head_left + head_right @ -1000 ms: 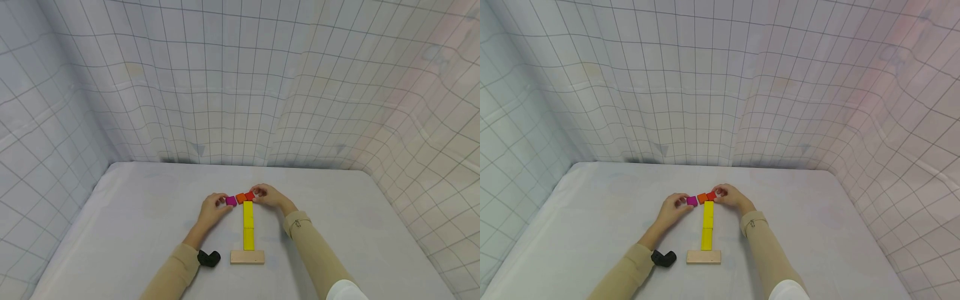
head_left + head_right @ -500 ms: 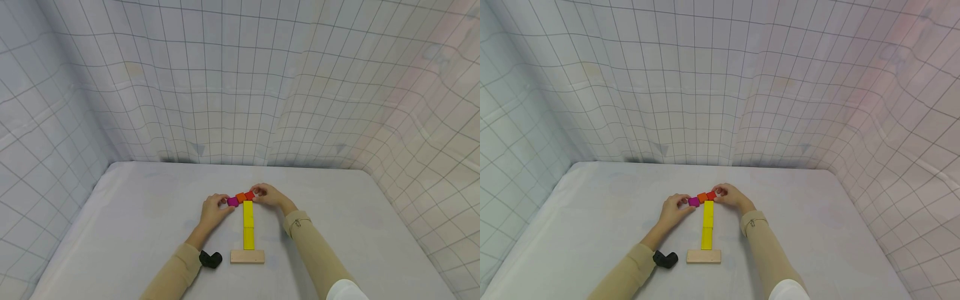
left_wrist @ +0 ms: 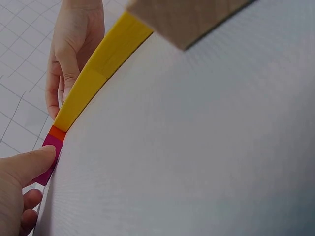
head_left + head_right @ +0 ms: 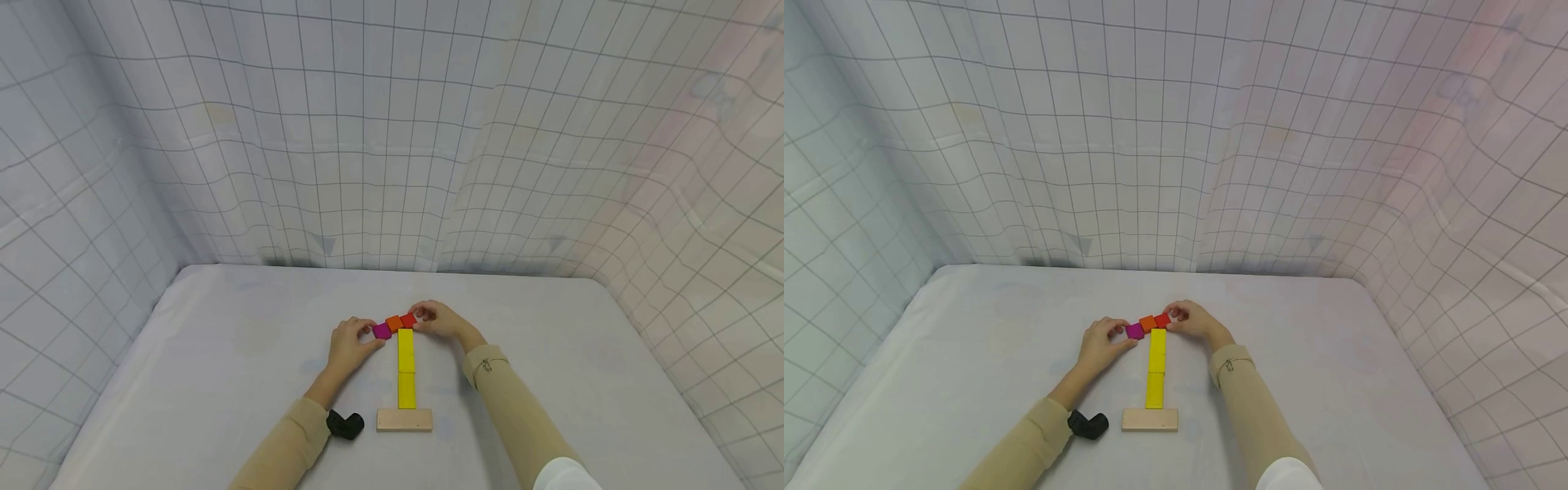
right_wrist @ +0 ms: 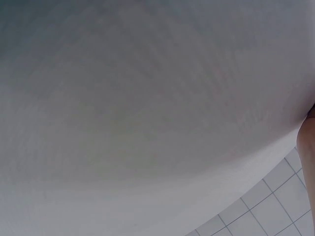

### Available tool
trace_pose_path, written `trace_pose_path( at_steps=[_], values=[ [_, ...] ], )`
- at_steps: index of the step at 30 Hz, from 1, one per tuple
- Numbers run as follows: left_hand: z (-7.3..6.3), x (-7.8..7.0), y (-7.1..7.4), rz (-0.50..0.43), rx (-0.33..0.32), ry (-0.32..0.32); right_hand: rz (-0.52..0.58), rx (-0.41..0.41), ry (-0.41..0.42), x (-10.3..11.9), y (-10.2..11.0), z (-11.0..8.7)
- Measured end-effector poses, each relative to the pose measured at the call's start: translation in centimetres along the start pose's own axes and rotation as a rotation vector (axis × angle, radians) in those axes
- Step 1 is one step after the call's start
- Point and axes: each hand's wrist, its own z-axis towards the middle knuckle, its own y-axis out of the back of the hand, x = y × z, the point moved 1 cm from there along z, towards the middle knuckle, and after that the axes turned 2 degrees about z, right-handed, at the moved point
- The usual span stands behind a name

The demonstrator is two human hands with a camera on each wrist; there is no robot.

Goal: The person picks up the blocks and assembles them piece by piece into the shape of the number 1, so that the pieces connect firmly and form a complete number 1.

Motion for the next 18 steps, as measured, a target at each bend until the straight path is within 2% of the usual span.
trace_pose_path(
  at_steps=[3, 10, 18],
  values=[
    [0.0, 0.0, 0.0, 0.012, -0.003, -0.004, 0.013, -0.002, 0.007, 0.5, 0.0, -0.2],
    [0.0, 0.1, -0.1, 0.025, -0.002, -0.013, 0.045, 0.038, 0.019, 3.2, 0.7, -1.6],
    [-0.1, -0.1, 0.0, 0.017, -0.009, -0.020, 0.019, -0.001, 0.006, 0.3, 0.0, -0.3]
  ],
)
